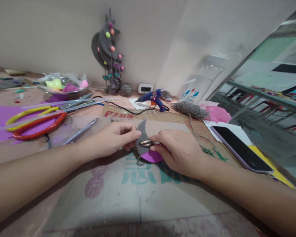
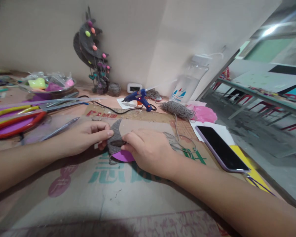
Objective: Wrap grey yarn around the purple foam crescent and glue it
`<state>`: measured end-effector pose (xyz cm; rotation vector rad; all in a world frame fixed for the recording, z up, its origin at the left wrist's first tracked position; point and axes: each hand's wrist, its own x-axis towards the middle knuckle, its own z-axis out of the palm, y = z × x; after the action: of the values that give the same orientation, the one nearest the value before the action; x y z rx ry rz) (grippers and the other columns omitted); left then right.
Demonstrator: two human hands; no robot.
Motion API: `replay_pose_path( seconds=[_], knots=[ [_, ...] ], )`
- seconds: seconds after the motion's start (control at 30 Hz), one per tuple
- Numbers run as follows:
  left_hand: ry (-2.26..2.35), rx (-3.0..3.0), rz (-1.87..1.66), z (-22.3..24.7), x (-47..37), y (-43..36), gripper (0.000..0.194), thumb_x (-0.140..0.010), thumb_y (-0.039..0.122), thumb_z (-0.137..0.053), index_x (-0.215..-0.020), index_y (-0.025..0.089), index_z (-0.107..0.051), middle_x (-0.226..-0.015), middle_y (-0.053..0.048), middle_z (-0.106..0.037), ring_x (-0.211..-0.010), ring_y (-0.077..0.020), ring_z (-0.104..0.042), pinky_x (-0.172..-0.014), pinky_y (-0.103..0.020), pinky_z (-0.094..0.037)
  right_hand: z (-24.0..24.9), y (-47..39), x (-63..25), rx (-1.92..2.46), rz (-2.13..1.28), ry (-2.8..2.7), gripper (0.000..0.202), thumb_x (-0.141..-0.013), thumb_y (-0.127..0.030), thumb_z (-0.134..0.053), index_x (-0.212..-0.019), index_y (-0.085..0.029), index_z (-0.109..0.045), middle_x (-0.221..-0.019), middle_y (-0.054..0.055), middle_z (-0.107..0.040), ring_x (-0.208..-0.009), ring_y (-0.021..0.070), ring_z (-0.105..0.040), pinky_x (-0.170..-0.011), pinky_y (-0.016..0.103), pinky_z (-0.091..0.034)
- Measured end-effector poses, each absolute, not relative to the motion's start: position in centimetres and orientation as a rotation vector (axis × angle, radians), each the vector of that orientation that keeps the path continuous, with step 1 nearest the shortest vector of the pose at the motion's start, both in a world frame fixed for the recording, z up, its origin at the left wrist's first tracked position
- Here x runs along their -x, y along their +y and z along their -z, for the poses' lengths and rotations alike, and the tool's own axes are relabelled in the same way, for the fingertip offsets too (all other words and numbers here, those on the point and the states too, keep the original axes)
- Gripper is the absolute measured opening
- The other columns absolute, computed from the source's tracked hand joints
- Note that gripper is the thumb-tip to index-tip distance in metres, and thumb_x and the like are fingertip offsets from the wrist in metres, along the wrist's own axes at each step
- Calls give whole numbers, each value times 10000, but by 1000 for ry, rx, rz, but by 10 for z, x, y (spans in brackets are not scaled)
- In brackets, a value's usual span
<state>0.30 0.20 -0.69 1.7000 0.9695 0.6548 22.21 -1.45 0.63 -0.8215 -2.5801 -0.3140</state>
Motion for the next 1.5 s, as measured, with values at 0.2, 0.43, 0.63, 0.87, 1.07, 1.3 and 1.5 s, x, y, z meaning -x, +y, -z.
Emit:
replay_pose_path(
  seconds=[0.2,0.43,0.63,0.87,1.07,1.3,1.5],
  knots=[
    [975,-1720,-647,7,-3,2,321,-883,391,-462,-650,173,-482,-567,45,-510,-524,-85,-469,-506,-211,-346,-7,-16,-220,844,216,-2581,193,-909,-253,-452,-894,-128,-598,-722,27,-626,-627,133,-542,-567,245,-344],
    [969,-1723,-622,7,-2,3,331,-879,407,-464,-644,175,-484,-561,41,-522,-522,-90,-476,-521,-220,-355,-6,-12,-223,710,441,-2635,236,-936,-251,-416,-885,-126,-609,-677,21,-576,-622,138,-481,-572,265,-326],
    [1006,-1715,-612,2,-4,2,345,-875,395,-458,-611,174,-475,-535,40,-524,-506,-92,-483,-518,-225,-351,-6,-11,-223,647,541,-2625,216,-936,-237,-422,-893,-128,-604,-699,23,-577,-637,133,-461,-585,270,-325],
    [1022,-1706,-613,0,-6,2,338,-865,364,-463,-587,172,-469,-507,44,-510,-487,-88,-473,-511,-223,-344,-3,-11,-224,663,571,-2632,176,-925,-223,-444,-914,-142,-600,-701,12,-568,-640,132,-459,-578,265,-322],
    [1019,-1737,-598,1,-5,2,351,-872,390,-454,-598,172,-469,-526,40,-519,-499,-89,-463,-513,-223,-342,-1,-11,-224,645,547,-2619,186,-932,-231,-426,-911,-145,-590,-694,11,-571,-630,127,-477,-573,258,-331],
    [1032,-1708,-627,0,-5,-1,325,-872,364,-456,-607,176,-453,-541,40,-507,-502,-86,-459,-503,-220,-346,-5,-13,-223,729,342,-2522,210,-926,-283,-442,-919,-131,-587,-715,23,-615,-634,123,-536,-590,245,-381],
    [1022,-1737,-627,4,-4,0,329,-873,394,-459,-625,178,-469,-544,43,-514,-503,-84,-452,-489,-217,-328,-3,-14,-223,747,378,-2540,218,-924,-283,-442,-897,-134,-599,-707,26,-617,-622,133,-537,-569,247,-362]
  ],
)
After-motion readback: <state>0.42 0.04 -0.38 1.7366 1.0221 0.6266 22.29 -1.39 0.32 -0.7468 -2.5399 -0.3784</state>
